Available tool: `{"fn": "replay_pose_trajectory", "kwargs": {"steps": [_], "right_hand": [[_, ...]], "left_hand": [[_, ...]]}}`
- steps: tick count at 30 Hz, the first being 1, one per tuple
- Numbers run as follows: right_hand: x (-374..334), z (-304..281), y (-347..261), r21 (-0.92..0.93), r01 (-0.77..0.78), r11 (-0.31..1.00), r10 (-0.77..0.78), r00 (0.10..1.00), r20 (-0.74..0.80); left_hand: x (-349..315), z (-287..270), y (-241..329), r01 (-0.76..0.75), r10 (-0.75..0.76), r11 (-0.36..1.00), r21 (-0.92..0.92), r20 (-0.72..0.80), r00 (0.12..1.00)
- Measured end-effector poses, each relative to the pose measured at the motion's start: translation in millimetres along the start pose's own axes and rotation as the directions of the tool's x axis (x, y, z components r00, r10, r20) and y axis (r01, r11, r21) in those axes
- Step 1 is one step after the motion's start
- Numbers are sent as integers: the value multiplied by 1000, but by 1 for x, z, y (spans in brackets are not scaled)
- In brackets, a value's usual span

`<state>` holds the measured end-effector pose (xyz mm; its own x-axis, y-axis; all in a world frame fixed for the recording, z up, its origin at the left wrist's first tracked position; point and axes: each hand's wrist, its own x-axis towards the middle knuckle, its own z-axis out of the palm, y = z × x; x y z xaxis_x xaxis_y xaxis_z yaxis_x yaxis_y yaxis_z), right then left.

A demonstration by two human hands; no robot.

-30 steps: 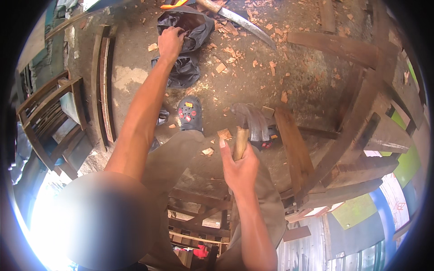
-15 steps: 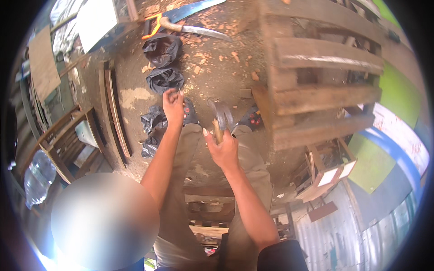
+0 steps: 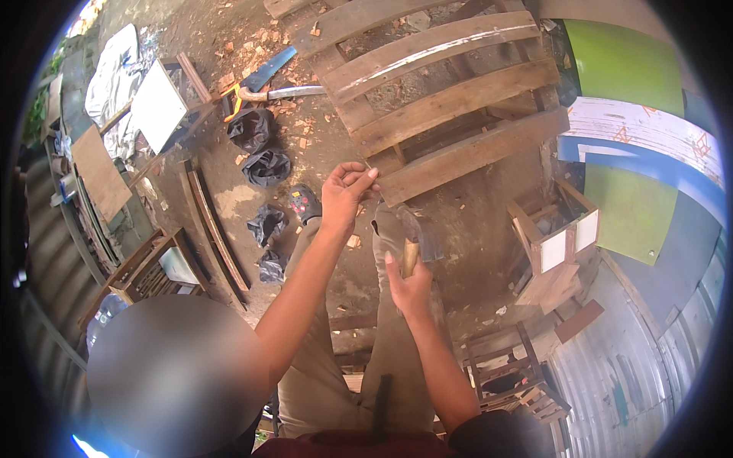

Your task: The person uses a hammer to drive nails into a wooden pallet structure. They repeatedly retrieve nails from a black plastic bag and hammer them into the wood to secure the pieces together.

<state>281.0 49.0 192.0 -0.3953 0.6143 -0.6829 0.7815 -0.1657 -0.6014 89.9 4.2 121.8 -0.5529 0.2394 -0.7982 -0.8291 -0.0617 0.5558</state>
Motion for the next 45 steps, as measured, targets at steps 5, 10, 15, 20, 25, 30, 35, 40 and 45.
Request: {"fn": "replay_pose_trajectory", "kwargs": {"steps": [5,10,15,20,25,30,35,40,45], "right_hand": [[16,-28,21,106,-82,991,87,995,-46],[22,-38,23,104,-97,990,101,994,-31],[21,-36,19,78,-80,994,78,997,29],[18,-34,17,26,31,999,-32,999,27],[16,-35,18,48,15,999,-17,999,38],[19,-38,20,113,-38,993,32,998,49],[40,-26,23,56,249,967,-248,969,-15],[63,-5,-11,-91,358,929,-354,934,51],[70,13,-55,-82,406,910,-397,911,111]], "left_hand": [[12,31,-4,47,-44,999,24,-95,994],[24,39,-6,30,-21,998,59,-159,987],[30,39,-9,23,-15,999,36,-187,982],[31,35,-9,22,-23,1000,-2,-174,984],[32,38,0,126,-135,990,-61,-180,974],[36,32,4,267,-283,955,-131,-120,952],[42,29,9,346,-368,911,-225,-65,928],[45,27,7,355,-385,888,-291,-52,922],[56,24,-1,355,-391,824,-441,9,920]]}}
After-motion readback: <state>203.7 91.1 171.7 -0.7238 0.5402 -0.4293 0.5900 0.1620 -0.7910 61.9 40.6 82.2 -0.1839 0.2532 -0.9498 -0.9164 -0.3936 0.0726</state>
